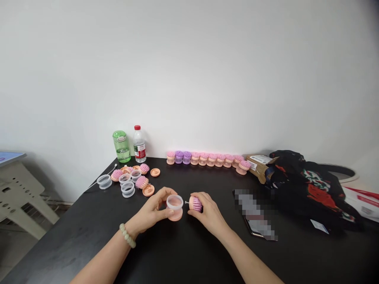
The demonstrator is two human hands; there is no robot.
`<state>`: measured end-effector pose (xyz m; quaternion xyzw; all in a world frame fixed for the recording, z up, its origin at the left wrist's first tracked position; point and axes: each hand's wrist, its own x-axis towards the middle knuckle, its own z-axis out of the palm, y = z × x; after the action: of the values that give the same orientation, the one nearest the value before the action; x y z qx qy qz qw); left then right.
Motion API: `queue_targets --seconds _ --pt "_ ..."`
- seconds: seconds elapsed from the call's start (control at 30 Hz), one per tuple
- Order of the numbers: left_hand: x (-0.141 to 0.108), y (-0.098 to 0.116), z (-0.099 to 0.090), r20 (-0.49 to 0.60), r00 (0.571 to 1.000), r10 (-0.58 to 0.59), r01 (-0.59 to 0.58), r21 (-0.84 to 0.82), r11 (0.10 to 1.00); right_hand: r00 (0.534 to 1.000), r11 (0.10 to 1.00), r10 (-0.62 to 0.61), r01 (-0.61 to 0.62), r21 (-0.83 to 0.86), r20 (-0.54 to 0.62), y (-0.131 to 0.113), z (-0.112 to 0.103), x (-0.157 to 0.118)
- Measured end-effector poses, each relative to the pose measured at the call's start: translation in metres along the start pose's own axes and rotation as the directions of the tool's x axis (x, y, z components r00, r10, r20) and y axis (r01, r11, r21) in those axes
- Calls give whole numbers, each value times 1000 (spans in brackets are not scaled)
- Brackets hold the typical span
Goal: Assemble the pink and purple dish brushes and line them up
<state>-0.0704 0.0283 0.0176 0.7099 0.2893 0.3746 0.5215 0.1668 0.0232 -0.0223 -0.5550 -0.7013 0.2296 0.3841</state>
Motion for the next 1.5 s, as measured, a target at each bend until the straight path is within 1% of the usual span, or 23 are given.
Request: queue_targets --seconds 0.1,0.17,0.23,0.3,0.37,0.47,0.53,0.6,0.67,0.73,0.8,0.87,0.9,0.93,1.0,1.03,1.1,1.17,1.23,1.3,1.37,1.43,1.5 --pt "2 -5 2 -87 996 13 -18 -52 998 998 998 -48 47 -33 -30 1 4 -1" --pt "3 -7 4 -131 991 16 -28 -93 995 984 988 -157 156 -20 -85 -2 4 -4" --pt "3 -8 7 -133 991 2 -17 -112 994 958 963 -268 271 7 -105 -8 2 -8" --pt "3 -8 11 -92 995 -24 13 -120 993 945 945 -322 324 39 -62 -15 3 -14" --pt "3 -10 14 -49 998 -36 31 -107 994 943 941 -332 331 64 -1 -20 5 -18" --pt "2 -13 15 -42 998 -48 48 6 999 950 948 -308 302 105 47 -25 8 -20" --pt "3 -15 16 -61 995 -82 87 92 992 958 954 -281 272 128 53 -27 10 -20" --pt "4 -16 19 -80 988 -133 141 108 984 956 950 -293 288 120 29 -28 11 -20" --pt "6 -17 22 -80 979 -187 193 69 979 934 931 -357 357 80 -10 -28 12 -21" --pt "7 -18 25 -92 968 -234 236 8 972 894 894 -446 447 29 -37 -28 11 -23" --pt "8 -18 24 -155 947 -281 269 -94 959 850 852 -523 523 -3 -63 -27 9 -24" --pt "8 -15 16 -253 914 -318 273 -198 942 829 839 -541 544 -19 -143 -26 3 -23" --pt "8 -12 11 -296 902 -315 261 -210 942 836 858 -506 514 -22 -211 -25 -1 -21" --pt "7 -8 5 -327 900 -290 244 -175 954 853 890 -438 456 -5 -284 -23 -5 -18" --pt "5 -1 -5 -343 923 -174 202 47 978 894 948 -215 287 134 -393 -17 -15 -10" --pt "3 3 -9 -325 940 -100 174 206 963 913 950 -86 196 245 -398 -13 -20 -5" --pt "0 7 -13 -248 968 21 112 509 853 935 883 124 50 467 -333 1 -28 6" --pt "-3 7 -13 -156 985 69 60 696 715 923 813 228 -7 582 -308 16 -32 16" --pt "-6 5 -12 -74 996 44 30 775 631 919 793 249 -11 610 -307 30 -31 23" --pt "-9 5 -13 -2 1000 -10 7 812 584 934 796 237 -28 605 -268 38 -26 28" --pt "-12 6 -18 48 997 -54 -11 835 550 954 800 219 -56 598 -203 40 -17 29" --pt "-16 6 -27 61 994 -85 -9 859 513 970 802 196 -76 592 -141 36 -6 28" --pt "-21 3 -39 26 994 -105 26 887 461 980 807 176 -87 584 -97 29 8 25"
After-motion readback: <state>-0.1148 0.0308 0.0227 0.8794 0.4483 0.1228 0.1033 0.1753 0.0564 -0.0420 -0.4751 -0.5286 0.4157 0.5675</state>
